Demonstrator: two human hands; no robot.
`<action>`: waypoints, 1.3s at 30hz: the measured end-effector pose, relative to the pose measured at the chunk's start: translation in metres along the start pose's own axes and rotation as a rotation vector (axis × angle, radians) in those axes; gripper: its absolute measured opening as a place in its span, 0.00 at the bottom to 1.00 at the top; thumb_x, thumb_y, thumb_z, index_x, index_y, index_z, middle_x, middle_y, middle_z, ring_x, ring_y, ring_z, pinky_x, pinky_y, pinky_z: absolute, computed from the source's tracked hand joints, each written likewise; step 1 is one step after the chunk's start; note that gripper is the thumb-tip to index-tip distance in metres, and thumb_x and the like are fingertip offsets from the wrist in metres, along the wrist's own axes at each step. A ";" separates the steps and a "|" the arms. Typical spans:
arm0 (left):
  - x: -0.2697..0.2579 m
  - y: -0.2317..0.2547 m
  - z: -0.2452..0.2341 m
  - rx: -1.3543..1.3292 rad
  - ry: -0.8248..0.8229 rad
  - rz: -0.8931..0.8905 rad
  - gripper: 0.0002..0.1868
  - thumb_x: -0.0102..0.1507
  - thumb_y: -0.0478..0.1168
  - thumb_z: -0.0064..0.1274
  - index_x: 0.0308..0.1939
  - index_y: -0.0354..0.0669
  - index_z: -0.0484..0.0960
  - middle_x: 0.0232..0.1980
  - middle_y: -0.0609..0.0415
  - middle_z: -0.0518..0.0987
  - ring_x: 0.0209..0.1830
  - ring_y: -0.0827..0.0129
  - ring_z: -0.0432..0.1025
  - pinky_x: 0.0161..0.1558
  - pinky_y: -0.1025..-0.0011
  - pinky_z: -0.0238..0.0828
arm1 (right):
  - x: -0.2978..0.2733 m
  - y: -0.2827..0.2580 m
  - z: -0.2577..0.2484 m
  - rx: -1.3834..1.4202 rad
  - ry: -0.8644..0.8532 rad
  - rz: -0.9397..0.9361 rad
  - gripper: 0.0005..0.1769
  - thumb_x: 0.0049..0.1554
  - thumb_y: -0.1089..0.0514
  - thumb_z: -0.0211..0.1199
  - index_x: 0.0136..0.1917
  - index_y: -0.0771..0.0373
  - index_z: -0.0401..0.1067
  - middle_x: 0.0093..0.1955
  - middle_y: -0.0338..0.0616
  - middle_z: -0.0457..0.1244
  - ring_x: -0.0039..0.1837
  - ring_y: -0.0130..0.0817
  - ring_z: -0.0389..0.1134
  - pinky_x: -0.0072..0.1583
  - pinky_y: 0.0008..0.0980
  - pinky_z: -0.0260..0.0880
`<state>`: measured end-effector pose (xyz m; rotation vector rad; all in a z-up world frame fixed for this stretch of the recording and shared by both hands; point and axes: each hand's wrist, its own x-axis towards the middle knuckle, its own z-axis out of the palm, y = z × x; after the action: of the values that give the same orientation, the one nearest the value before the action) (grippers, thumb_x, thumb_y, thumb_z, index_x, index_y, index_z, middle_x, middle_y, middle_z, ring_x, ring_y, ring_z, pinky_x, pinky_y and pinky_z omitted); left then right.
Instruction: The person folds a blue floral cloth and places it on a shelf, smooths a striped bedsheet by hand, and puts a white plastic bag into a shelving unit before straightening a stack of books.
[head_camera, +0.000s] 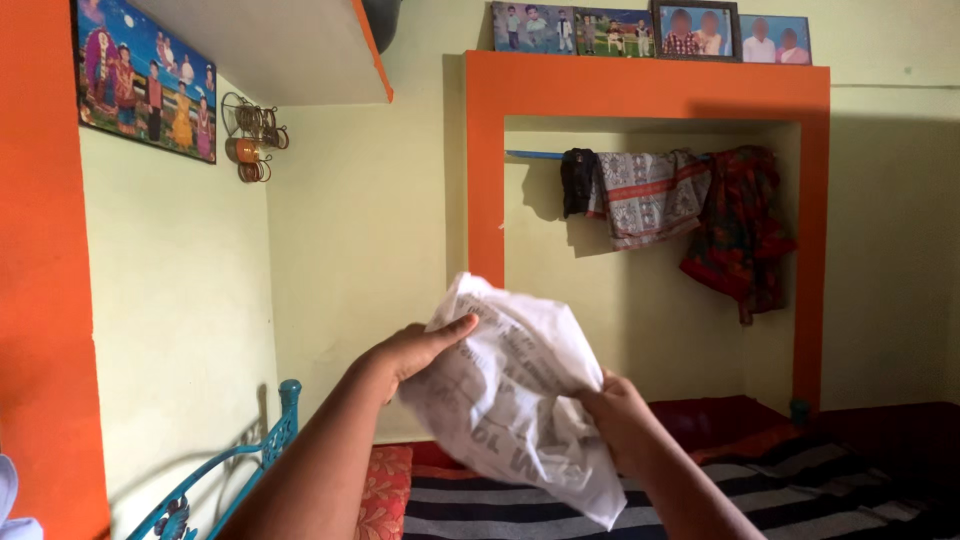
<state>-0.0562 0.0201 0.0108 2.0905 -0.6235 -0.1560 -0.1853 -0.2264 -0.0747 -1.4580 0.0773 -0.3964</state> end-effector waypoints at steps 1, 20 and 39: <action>-0.006 -0.002 0.000 0.000 0.001 0.001 0.56 0.48 0.84 0.47 0.63 0.45 0.82 0.66 0.34 0.77 0.68 0.46 0.67 0.65 0.39 0.57 | -0.002 -0.006 -0.001 0.071 -0.012 -0.049 0.17 0.59 0.64 0.56 0.61 0.71 0.71 0.47 0.58 0.71 0.42 0.43 0.75 0.45 0.44 0.81; -0.036 -0.007 0.009 -1.040 0.317 0.229 0.22 0.54 0.39 0.63 0.50 0.33 0.82 0.42 0.45 0.83 0.37 0.59 0.79 0.39 0.59 0.77 | -0.003 0.047 0.024 0.591 -0.338 0.264 0.29 0.60 0.47 0.51 0.65 0.68 0.70 0.58 0.59 0.70 0.54 0.51 0.75 0.56 0.55 0.76; -0.105 -0.068 -0.025 -0.957 -0.169 -0.158 0.30 0.57 0.53 0.61 0.60 0.47 0.79 0.56 0.46 0.85 0.53 0.55 0.80 0.58 0.52 0.76 | 0.003 0.025 0.019 0.242 -0.127 -0.045 0.19 0.58 0.58 0.59 0.58 0.73 0.73 0.41 0.54 0.72 0.38 0.42 0.75 0.42 0.41 0.78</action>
<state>-0.1130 0.1201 -0.0432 1.1963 -0.3622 -0.5990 -0.1712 -0.2079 -0.0966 -1.2443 -0.1025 -0.3372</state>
